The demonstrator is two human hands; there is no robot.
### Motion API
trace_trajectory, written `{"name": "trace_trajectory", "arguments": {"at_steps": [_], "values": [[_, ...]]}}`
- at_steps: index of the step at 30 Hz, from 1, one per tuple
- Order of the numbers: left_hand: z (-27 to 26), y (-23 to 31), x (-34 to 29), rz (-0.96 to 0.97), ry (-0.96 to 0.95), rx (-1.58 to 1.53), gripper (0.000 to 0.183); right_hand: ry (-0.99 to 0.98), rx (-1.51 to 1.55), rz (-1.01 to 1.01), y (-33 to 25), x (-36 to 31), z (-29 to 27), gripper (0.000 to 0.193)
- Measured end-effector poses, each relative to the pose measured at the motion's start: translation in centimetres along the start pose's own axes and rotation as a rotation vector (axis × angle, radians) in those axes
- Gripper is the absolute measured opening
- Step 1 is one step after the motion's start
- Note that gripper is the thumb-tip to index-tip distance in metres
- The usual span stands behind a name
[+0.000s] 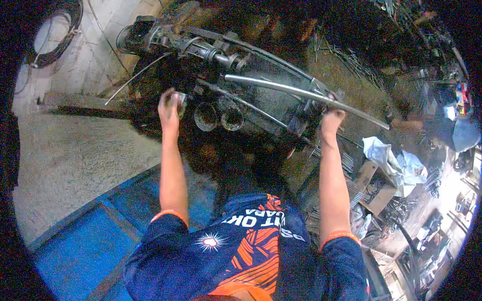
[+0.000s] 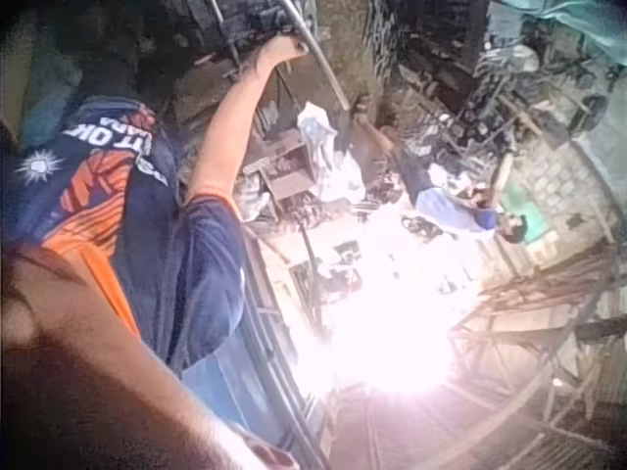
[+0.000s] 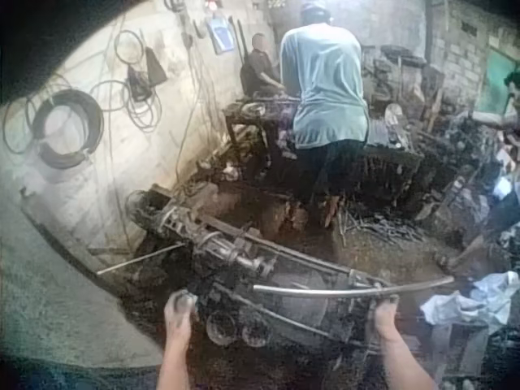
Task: The person threads metal rods by inserting them into a machine, operating the clamping handle, and removing each rod. The person then stacks the processed rods on a work surface and holds one up.
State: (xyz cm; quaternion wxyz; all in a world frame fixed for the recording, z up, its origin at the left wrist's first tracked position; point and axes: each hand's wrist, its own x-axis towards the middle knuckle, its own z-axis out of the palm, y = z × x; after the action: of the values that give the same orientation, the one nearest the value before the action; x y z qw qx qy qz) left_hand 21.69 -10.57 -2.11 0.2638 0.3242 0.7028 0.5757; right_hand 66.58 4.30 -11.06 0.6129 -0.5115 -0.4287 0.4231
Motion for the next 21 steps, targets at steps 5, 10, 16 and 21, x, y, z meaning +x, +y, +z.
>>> {"name": "trace_trajectory", "arguments": {"at_steps": [5, 10, 16, 21], "values": [[7.3, 2.7, 10.2, 0.429, -0.106, 0.249, 0.030, 0.012, 0.105, 0.202, 1.2, 0.4, 1.3, 0.022], [13.4, -1.5, 18.6, 0.374, -0.353, 0.311, 0.036, -0.016, -0.036, 0.004, 1.2, -1.0, 1.0, 0.021], [16.6, -4.0, 19.8, 0.432, -0.593, 0.616, 0.033, -0.018, -0.069, -0.104, -0.6, -1.1, 1.9, 0.024], [16.8, -4.2, 20.4, 0.365, -0.627, 0.354, 0.027, -0.001, -0.186, 0.062, -2.1, -1.7, 2.4, 0.031]]}}
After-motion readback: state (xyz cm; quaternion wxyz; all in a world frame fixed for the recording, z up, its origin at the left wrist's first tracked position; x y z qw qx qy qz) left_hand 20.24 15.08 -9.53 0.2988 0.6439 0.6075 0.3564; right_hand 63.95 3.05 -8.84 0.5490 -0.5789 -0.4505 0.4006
